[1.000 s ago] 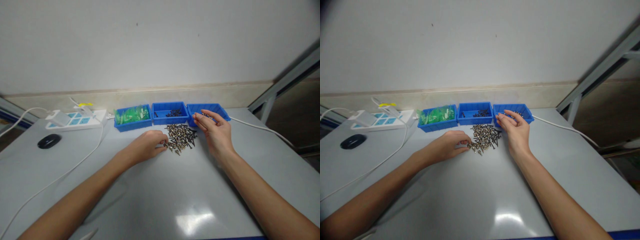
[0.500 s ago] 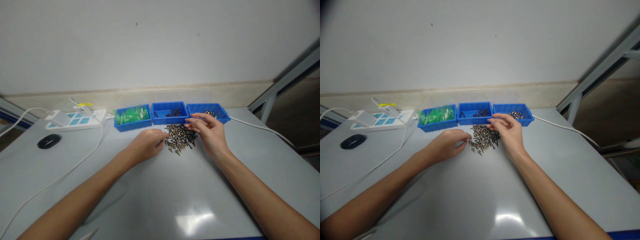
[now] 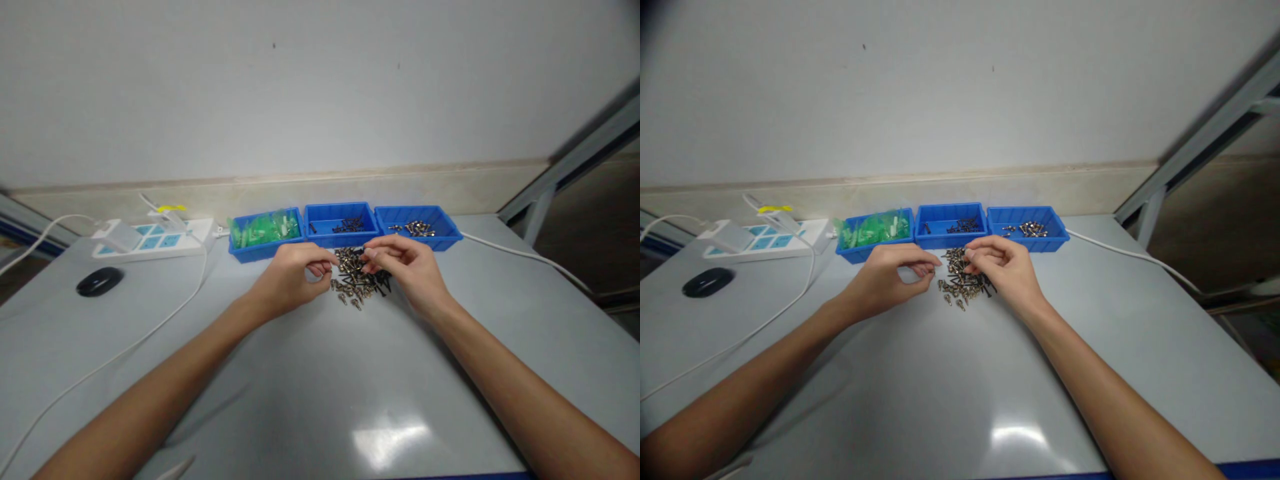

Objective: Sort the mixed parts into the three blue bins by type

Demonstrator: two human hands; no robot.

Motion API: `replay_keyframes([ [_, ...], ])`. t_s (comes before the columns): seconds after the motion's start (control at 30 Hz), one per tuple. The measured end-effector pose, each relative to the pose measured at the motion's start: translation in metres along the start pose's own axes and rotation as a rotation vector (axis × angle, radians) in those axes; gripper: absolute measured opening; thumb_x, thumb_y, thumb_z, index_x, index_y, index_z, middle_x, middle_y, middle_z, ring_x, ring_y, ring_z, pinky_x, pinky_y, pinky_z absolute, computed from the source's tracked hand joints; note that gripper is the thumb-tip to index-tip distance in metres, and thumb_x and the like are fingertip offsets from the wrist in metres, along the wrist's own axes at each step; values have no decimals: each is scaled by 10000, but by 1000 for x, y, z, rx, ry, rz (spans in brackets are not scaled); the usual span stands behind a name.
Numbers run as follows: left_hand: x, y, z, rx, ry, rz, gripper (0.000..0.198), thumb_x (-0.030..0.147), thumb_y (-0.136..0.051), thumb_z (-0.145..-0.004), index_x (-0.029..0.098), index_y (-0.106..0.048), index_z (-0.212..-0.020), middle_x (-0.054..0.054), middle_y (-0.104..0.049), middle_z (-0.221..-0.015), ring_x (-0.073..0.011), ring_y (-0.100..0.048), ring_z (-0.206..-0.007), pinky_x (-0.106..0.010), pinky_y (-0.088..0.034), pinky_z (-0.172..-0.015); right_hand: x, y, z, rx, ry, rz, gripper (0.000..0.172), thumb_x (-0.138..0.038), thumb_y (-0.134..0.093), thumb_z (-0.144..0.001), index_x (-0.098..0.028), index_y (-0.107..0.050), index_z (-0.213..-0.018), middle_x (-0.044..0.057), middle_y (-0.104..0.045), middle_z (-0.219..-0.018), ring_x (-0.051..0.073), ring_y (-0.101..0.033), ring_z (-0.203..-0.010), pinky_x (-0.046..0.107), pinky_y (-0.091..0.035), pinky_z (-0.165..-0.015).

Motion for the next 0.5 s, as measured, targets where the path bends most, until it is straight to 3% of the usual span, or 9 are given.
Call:
replay_keyframes([
  [0.13, 4, 1, -2, -7, 150, 254, 403, 123, -696, -777, 153, -600, -1167, -7, -710, -860, -112, -723, -706, -183, -599, -685, -1, -6, 5, -170, -74, 54, 252, -378, -834, -729, -174, -782, -867, 55, -754, -736, 167, -699, -641, 294, -579, -650],
  [0.3, 6, 0, -1, -16, 190, 362, 424, 123, -710, -773, 170, -551, -1163, -2, -672, -893, -115, -735, -736, -177, -618, -703, -1, -7, 8, -285, -165, 53, 294, -362, -848, -716, -176, -803, -939, 31, -726, -682, 147, -671, -621, 271, -555, -615],
  [0.5, 4, -2, -1, -56, 142, 380, 344, 112, -674, -806, 177, -531, -1112, -14, -629, -925, -128, -724, -826, -202, -634, -752, 1, -7, 8, -362, -140, 77, 253, -373, -826, -751, -170, -816, -902, 27, -704, -657, 134, -626, -587, 262, -503, -562],
])
Point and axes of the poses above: each hand's wrist, its own z-axis away from the middle knuckle, its own y-axis out of the back of the hand, x = y × z, the point moved 1 cm from there along -z, towards the middle knuckle
